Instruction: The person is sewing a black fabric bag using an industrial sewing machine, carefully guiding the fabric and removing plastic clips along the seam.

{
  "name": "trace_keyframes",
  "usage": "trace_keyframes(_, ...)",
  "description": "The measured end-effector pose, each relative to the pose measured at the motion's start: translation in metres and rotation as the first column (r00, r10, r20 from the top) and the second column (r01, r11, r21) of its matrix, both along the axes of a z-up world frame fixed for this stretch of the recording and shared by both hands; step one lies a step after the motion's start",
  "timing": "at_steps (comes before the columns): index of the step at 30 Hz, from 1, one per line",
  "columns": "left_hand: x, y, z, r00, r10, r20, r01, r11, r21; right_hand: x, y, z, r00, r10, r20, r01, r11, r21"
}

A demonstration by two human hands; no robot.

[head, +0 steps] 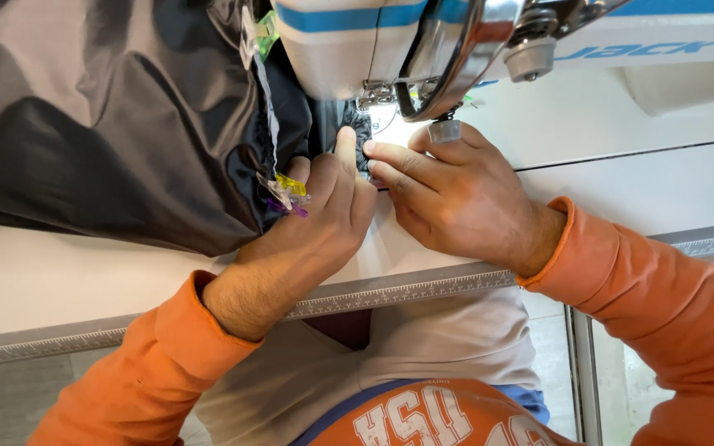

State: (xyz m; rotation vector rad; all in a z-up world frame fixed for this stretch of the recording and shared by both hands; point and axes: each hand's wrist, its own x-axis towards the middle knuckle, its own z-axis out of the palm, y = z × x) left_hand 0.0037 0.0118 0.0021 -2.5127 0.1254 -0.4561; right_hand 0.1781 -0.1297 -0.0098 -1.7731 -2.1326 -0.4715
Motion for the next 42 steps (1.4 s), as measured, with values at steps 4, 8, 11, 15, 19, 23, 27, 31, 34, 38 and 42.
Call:
trace_keyframes(4,0.0,0.002,-0.007,1.0,0.001,0.001,-0.001,0.997,0.079,-0.001,0.002,0.0,1.0,-0.008,0.002,0.008,1.0,-0.025)
trace_keyframes(8,0.005,0.002,-0.013,0.998,-0.012,0.068,0.012,1.0,0.001,-0.003,0.003,0.0,0.999,-0.035,0.024,0.036,0.999,-0.027)
trace_keyframes(11,0.006,0.008,-0.014,0.997,-0.018,0.076,0.018,1.0,0.001,-0.003,0.006,0.0,0.999,-0.047,0.018,0.048,0.998,-0.034)
trace_keyframes(15,0.005,0.01,-0.007,0.999,-0.005,0.041,0.002,0.998,0.06,-0.004,0.009,-0.001,0.998,-0.062,-0.008,0.061,0.997,-0.042)
trace_keyframes(19,0.001,0.005,0.006,1.0,0.015,0.018,-0.016,0.998,0.058,-0.005,0.01,0.001,0.998,-0.064,-0.026,0.063,0.997,-0.052)
trace_keyframes(23,-0.01,-0.009,0.027,0.999,0.014,0.039,-0.016,0.998,0.055,-0.004,0.009,0.004,0.998,-0.049,-0.05,0.049,0.999,-0.005)
trace_keyframes(27,-0.023,-0.016,0.026,0.999,0.002,0.035,-0.007,0.987,0.162,-0.001,0.003,0.004,0.996,0.068,-0.062,-0.059,0.99,0.132)
trace_keyframes(31,-0.029,-0.012,0.016,0.997,-0.001,0.083,-0.015,0.981,0.194,0.0,0.001,0.004,0.998,0.053,-0.042,-0.047,0.991,0.122)
trace_keyframes(34,-0.024,-0.001,0.02,0.999,-0.03,-0.04,0.037,0.984,0.175,0.0,0.001,0.004,0.998,0.034,0.049,-0.039,0.992,0.121)
trace_keyframes(38,-0.012,0.009,0.027,0.991,-0.11,-0.077,0.126,0.957,0.261,0.002,-0.001,0.006,0.996,0.07,0.057,-0.076,0.99,0.121)
trace_keyframes(42,-0.008,0.011,0.015,0.991,-0.102,-0.092,0.11,0.99,0.086,0.003,-0.004,0.008,0.99,0.073,0.117,-0.086,0.989,0.119)
